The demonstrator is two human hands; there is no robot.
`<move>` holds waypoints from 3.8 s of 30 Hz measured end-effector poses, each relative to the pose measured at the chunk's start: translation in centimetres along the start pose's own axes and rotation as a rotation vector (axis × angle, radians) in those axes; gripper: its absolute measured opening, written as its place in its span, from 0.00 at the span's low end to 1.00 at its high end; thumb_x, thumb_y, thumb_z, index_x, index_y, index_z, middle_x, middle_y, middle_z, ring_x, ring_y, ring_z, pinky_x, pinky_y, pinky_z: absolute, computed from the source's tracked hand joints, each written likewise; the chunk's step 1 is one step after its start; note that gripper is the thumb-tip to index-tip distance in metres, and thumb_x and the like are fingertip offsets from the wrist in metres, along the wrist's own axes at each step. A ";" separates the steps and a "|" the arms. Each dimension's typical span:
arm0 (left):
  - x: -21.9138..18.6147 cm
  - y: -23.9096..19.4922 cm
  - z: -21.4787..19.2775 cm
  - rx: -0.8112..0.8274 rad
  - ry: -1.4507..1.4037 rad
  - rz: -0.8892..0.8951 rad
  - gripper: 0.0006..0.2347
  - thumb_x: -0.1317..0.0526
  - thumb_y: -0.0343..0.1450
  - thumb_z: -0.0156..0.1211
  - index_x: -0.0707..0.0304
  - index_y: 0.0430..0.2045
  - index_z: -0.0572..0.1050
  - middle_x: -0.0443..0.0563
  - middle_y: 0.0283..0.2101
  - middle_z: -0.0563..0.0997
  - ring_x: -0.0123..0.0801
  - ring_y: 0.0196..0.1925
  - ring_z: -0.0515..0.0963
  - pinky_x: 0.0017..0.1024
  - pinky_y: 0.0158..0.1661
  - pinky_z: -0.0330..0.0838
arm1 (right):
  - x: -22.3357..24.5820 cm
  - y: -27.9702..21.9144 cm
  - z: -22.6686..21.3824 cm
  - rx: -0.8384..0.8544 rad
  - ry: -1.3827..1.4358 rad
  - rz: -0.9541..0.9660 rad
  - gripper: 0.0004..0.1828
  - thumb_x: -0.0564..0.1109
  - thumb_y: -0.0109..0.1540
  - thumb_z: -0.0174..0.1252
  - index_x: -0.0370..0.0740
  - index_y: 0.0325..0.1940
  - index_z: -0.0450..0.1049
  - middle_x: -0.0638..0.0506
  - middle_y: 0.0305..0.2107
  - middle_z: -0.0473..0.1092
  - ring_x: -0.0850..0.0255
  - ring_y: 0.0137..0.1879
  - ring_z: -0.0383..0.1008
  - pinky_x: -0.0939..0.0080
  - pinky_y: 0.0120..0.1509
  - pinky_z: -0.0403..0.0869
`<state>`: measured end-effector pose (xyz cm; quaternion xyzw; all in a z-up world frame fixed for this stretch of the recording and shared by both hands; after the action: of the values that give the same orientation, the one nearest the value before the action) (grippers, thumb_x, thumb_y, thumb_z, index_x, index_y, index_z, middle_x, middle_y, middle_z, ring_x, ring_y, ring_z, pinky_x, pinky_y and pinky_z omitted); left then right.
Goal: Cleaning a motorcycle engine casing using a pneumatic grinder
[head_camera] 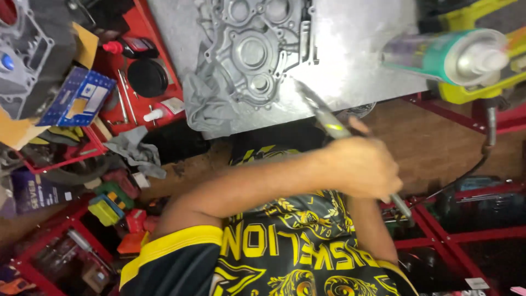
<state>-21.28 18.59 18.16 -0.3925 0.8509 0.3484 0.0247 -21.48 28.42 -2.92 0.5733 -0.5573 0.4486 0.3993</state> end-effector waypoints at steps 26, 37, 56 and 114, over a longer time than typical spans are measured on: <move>7.3 -21.7 -9.6 -0.179 0.551 -0.877 0.15 0.42 0.77 0.49 0.46 0.43 0.79 0.43 0.48 0.82 0.36 0.51 0.78 0.46 0.62 0.61 | 10.3 1.9 12.1 0.418 0.171 -0.492 0.21 0.41 0.59 0.66 0.29 0.45 0.62 0.33 0.35 0.65 0.37 0.39 0.73 0.37 0.52 0.73; 7.7 -25.7 -7.0 -0.394 0.674 -0.869 0.19 0.37 0.73 0.53 0.48 0.37 0.82 0.48 0.49 0.81 0.36 0.52 0.73 0.34 0.61 0.68 | 11.4 1.5 15.0 0.447 0.374 -0.613 0.18 0.42 0.64 0.64 0.28 0.44 0.63 0.37 0.36 0.66 0.47 0.41 0.73 0.28 0.70 0.66; 7.8 -25.7 -7.0 -0.403 0.678 -0.869 0.19 0.35 0.73 0.52 0.46 0.31 0.78 0.45 0.49 0.80 0.35 0.53 0.70 0.30 0.62 0.65 | 11.3 2.9 14.0 0.444 0.351 -0.678 0.21 0.46 0.63 0.62 0.30 0.40 0.59 0.36 0.32 0.64 0.46 0.35 0.70 0.25 0.76 0.58; 6.0 -29.7 -7.8 -0.370 0.468 -0.792 0.21 0.43 0.77 0.43 0.57 0.20 0.71 0.48 0.45 0.81 0.37 0.49 0.66 0.61 0.55 0.70 | 17.4 5.8 22.4 0.673 -0.104 -0.677 0.19 0.55 0.61 0.63 0.37 0.40 0.70 0.44 0.30 0.70 0.51 0.38 0.69 0.48 0.58 0.63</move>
<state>-3.30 -3.42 5.13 -0.7512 0.5430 0.3600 -0.1067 -26.12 1.74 7.31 0.8417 -0.1822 0.4196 0.2870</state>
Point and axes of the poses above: each hand's wrist, its own y-axis towards the middle knuckle, its own z-axis out of the palm, x = y × z, the point moved 8 cm from there along y, towards the middle knuckle
